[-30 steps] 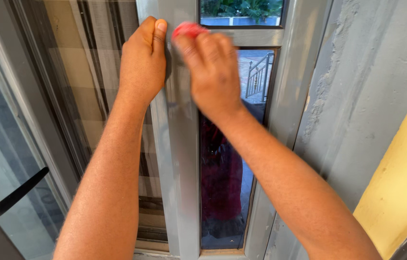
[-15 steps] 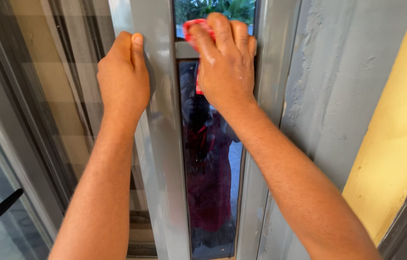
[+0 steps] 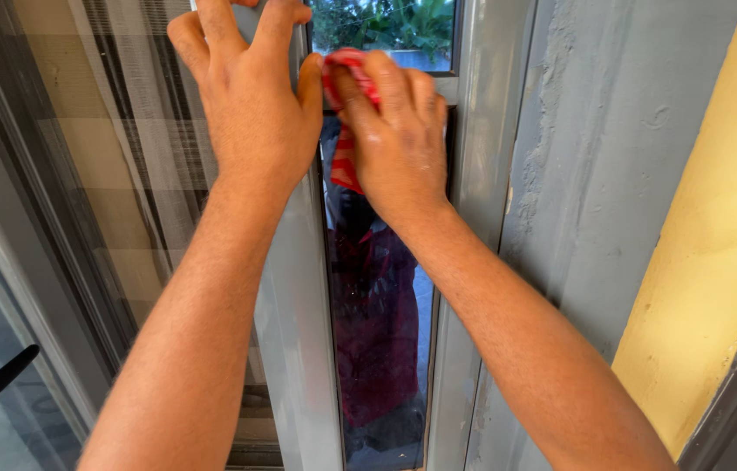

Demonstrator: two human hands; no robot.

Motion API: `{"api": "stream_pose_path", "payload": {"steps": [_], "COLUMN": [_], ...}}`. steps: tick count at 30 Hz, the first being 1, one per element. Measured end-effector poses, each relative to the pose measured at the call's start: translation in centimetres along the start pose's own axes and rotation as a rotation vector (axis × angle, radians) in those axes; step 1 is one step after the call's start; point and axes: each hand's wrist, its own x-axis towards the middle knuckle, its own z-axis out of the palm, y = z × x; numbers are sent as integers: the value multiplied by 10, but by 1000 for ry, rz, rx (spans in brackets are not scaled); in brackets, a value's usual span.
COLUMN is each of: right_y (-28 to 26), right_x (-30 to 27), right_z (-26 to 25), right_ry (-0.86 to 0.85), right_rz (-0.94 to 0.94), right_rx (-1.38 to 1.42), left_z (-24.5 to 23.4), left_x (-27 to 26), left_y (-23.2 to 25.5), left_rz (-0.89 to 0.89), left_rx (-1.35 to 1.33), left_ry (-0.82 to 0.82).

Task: The person wipes the glass panes and metal frame of a window with a red cloth, then rinses the cloth in a basin of water and continues wiping the window surfaces.

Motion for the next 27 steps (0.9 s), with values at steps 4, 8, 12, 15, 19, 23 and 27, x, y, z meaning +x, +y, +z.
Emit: {"api": "stream_pose_path", "payload": {"steps": [4,8,12,15,19,23,27], "right_y": [8,23,2,-21,-28,-25,-44], "right_x": [11,15,4,-5,-32,-34,-32], "right_z": [1,-20,-13,2,-8,-13,-6], "right_ry": [-30,-60,-22,21,-43,-57,-31], "right_rz": [-157,-153,24,16,-21,91,265], "right_rx": [76,26,51,121,149,217,375], "left_z": [10,6,4,5,5,8,18], "left_x": [3,2,-1,0,-2,2,0], "left_y": [1,0,-5,-6,-5,-1,1], "left_rz": [-79,-94,-92,-43,-84,-126,-222], "left_rx": [-24,-19,-4,-12,-29,4,11], "left_ry": [28,26,-28,13,-9,-18,-44]}}
